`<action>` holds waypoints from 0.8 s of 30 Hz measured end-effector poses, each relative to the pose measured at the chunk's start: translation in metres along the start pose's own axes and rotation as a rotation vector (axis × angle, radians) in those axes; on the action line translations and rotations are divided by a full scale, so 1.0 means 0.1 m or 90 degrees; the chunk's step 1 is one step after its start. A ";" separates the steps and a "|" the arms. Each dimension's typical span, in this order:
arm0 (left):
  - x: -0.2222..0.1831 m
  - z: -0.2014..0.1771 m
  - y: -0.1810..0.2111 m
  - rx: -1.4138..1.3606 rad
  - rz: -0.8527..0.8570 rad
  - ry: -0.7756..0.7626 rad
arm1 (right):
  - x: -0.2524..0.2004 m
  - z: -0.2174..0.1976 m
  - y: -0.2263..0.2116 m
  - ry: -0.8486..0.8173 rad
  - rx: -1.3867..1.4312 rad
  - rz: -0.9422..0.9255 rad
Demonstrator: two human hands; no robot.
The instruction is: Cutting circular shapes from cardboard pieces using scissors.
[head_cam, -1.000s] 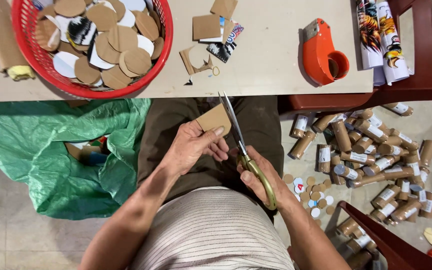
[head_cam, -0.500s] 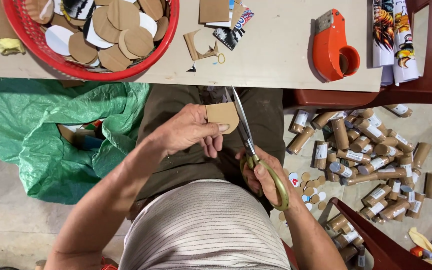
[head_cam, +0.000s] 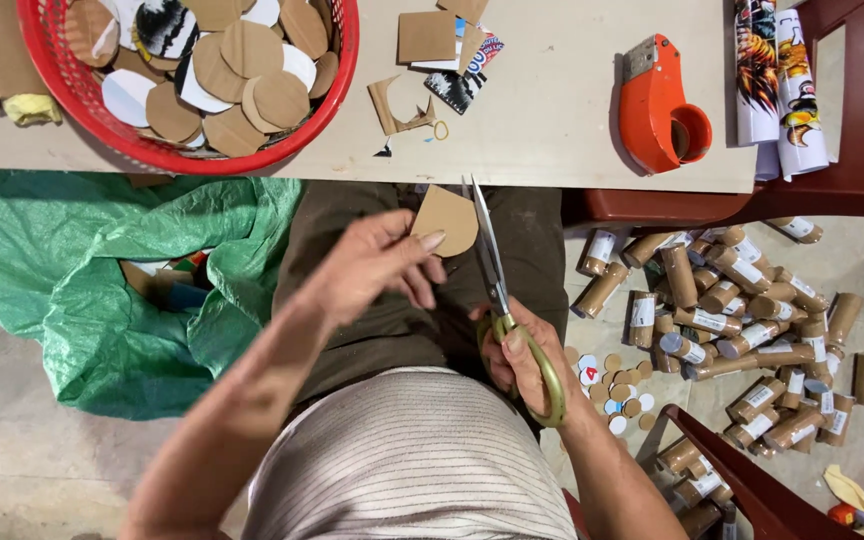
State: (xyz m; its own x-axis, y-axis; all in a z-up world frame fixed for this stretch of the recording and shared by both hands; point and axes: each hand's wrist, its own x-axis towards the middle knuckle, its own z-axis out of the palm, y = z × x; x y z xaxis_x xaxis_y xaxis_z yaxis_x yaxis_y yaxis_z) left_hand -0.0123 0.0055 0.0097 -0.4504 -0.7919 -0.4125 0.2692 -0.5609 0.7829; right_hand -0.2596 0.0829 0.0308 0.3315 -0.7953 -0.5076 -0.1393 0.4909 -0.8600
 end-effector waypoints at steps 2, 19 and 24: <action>0.06 0.14 -0.20 -0.087 0.042 0.041 | 0.02 -0.02 0.04 0.002 -0.037 -0.018; 0.03 0.07 -0.09 0.148 0.019 -0.040 | -0.02 -0.04 -0.07 -0.051 -0.155 -0.005; 0.11 -0.08 0.11 0.161 -0.089 -0.127 | -0.03 -0.09 0.00 -0.061 -0.101 0.018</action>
State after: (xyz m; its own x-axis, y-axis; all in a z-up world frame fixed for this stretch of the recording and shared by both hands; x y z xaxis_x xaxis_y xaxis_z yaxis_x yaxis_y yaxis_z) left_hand -0.0076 -0.0117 0.0098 -0.6326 -0.6346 -0.4440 -0.0146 -0.5634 0.8261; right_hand -0.2685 0.0819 0.0320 0.4111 -0.7410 -0.5310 -0.2929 0.4442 -0.8467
